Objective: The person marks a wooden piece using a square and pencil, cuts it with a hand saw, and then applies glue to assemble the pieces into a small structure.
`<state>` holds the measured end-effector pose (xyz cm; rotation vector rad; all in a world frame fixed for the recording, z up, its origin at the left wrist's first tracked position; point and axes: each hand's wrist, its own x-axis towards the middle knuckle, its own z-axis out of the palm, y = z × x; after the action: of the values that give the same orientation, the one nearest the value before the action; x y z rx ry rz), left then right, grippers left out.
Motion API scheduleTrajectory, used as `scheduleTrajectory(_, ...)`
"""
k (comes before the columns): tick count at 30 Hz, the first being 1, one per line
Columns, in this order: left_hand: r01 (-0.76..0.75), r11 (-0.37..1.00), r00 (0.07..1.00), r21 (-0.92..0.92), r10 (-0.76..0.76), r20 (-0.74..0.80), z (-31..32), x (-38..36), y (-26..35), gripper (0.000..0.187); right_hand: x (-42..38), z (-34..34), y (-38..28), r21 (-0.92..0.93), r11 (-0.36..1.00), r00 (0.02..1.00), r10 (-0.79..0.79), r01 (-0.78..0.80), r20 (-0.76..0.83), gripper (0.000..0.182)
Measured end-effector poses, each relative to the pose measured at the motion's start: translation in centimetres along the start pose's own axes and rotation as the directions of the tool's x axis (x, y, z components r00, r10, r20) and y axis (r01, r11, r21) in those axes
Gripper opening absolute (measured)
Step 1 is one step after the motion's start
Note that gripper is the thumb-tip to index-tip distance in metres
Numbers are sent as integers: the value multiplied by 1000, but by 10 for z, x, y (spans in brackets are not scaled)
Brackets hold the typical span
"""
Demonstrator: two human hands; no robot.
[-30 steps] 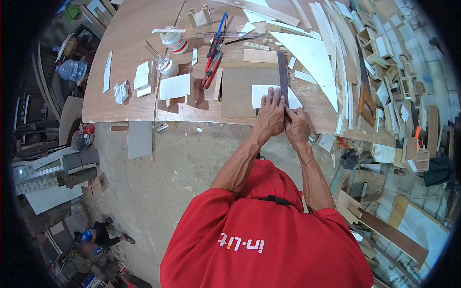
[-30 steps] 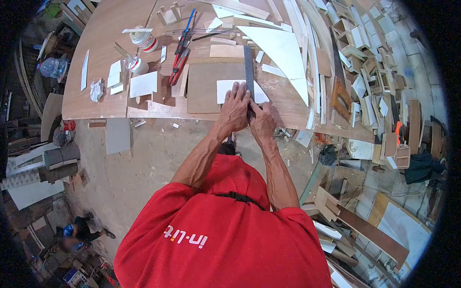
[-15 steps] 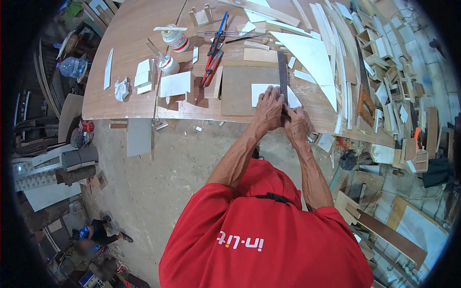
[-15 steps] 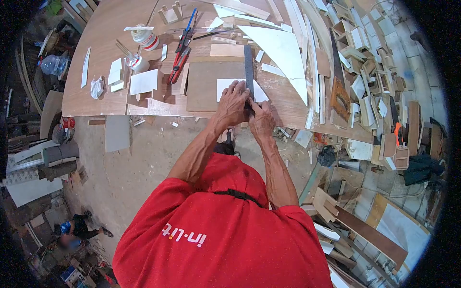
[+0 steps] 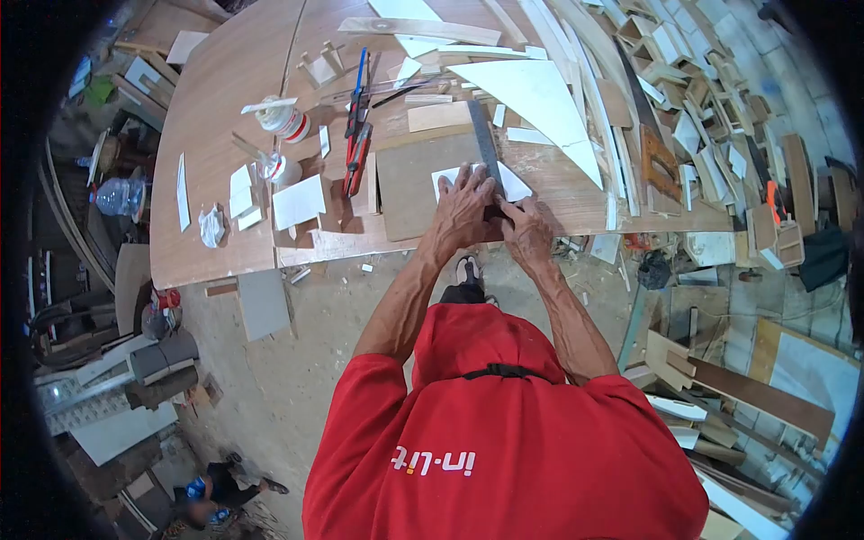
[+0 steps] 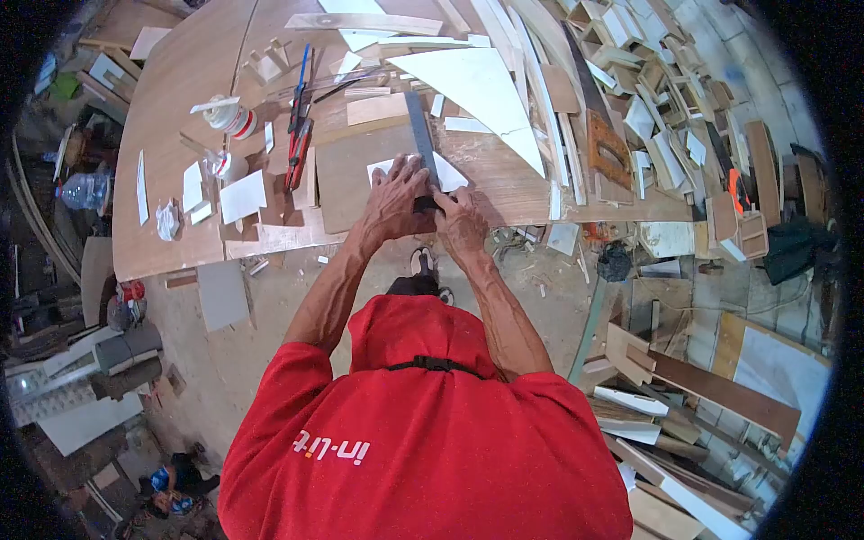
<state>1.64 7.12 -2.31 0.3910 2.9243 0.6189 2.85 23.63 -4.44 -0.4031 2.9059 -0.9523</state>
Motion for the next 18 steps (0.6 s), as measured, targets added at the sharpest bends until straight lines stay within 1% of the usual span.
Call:
scheduleTrajectory(2, -11, 1000, 1000, 16, 11, 2, -4, 0, 1, 87, 0, -1, -2, -5, 1000, 1000, 0, 0, -3, 38)
scheduleTrajectory(4, -29, 999, 1000, 39, 29, 0, 0, -1, -2, 88, 0, -4, -3, 31, 999, 999, 30, -31, 45, 36)
scheduleTrajectory(6, -47, 997, 999, 60, 47, -8, -2, 0, -2, 88, 2, -6, -4, 40, 999, 998, 34, -36, 54, 35)
scheduleTrajectory(8, -47, 997, 999, 69, 46, 17, -7, -2, 2, 90, 1, -8, -5, 44, 998, 997, 40, -43, 66, 34)
scheduleTrajectory(10, -48, 996, 999, 80, 47, 19, -6, -1, 2, 91, 6, -17, -10, -39, 999, 998, -9, 12, 62, 34)
scheduleTrajectory(11, -43, 995, 999, 93, 41, 24, -4, 0, 1, 93, 11, -23, -12, -40, 999, 998, -15, 18, 63, 34)
scheduleTrajectory(13, -49, 994, 999, 96, 50, -9, 8, 0, -5, 95, 24, -37, -22, -31, 994, 970, 113, -109, 217, 28)
scheduleTrajectory(14, -52, 995, 998, 86, 54, -22, 11, 0, -7, 96, 32, -37, -26, 12, 998, 992, 59, -61, 109, 24)
scheduleTrajectory(15, -57, 996, 998, 74, 60, -36, 12, 1, -6, 98, 43, -40, -35, 10, 998, 993, 55, -56, 103, 24)
scheduleTrajectory(16, -48, 998, 998, 33, 48, -26, 6, 1, -3, 97, 55, -45, -49, 92, 991, 990, 84, -94, 110, 23)
scheduleTrajectory(17, -49, 998, 998, 35, 50, -30, 5, 1, -2, 97, 67, -45, -59, 174, 976, 986, 113, -133, 121, 24)
scheduleTrajectory(18, -44, 999, 999, 10, 44, -22, 5, 1, -2, 95, 79, -37, -63, 170, 980, 992, 93, -107, 88, 28)
